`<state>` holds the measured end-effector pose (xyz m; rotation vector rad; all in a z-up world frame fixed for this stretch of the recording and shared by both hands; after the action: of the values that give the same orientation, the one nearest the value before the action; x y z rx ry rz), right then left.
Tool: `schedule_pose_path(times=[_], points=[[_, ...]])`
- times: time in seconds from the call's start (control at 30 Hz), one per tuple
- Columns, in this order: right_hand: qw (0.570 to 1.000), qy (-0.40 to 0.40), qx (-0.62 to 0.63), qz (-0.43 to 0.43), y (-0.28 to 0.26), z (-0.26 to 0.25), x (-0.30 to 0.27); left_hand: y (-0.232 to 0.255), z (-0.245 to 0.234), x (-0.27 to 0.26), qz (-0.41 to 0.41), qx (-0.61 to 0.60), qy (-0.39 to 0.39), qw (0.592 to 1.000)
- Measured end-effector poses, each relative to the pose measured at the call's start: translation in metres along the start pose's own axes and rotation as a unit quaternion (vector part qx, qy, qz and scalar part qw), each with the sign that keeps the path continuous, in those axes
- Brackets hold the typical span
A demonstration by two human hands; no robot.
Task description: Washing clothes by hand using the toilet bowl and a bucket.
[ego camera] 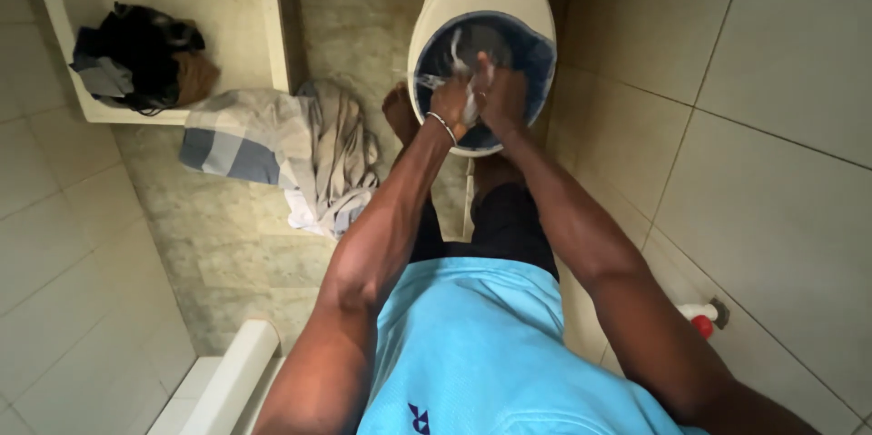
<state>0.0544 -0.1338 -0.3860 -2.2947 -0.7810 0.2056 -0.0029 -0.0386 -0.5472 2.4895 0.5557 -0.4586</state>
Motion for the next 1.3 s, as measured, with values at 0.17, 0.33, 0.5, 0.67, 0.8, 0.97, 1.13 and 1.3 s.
schedule_pose_path(times=[0.17, 0.33, 0.5, 0.67, 0.8, 0.97, 1.13, 1.3], points=[[0.997, 0.034, -0.006, -0.070, -0.075, -0.045, 0.028, 0.007, -0.052, 0.009, -0.256, -0.218, -0.172, 0.926], [0.992, -0.030, -0.053, -0.110, -0.032, -0.037, 0.037, -0.014, 0.024, 0.004, -0.088, -0.198, -0.050, 0.975], [0.985, -0.079, -0.032, 0.150, 0.044, 0.018, 0.033, 0.027, -0.059, -0.011, -0.344, -0.601, -0.019, 0.721], [0.981, -0.072, -0.175, -0.037, 0.069, 0.056, 0.030, -0.029, 0.047, 0.002, -0.322, -0.385, -0.056, 0.863], [0.977, -0.111, 0.167, 0.075, 0.115, 0.118, -0.015, 0.019, -0.056, -0.040, -0.372, -0.561, -0.113, 0.731], [0.934, -0.045, 0.334, 0.116, 0.047, 0.079, -0.008, 0.011, -0.036, -0.025, -0.376, -0.760, -0.238, 0.474], [0.973, 0.015, 0.205, 0.105, -0.082, -0.047, 0.007, -0.014, 0.012, 0.028, -0.147, -0.734, -0.250, 0.615], [0.989, -0.018, -0.018, -0.149, -0.069, -0.061, 0.033, -0.004, 0.037, 0.018, -0.031, -0.886, -0.396, 0.238]])
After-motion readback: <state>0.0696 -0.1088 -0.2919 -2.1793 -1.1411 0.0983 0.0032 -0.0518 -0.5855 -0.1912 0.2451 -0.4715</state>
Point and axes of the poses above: each hand's wrist, its own x-axis towards the middle knuckle, its own z-axis out of the palm, y = z × x, the point moved 2 cm from there along x, towards the middle knuckle, and after that the axes turned 15 degrees about -z, right-handed, at the moved point
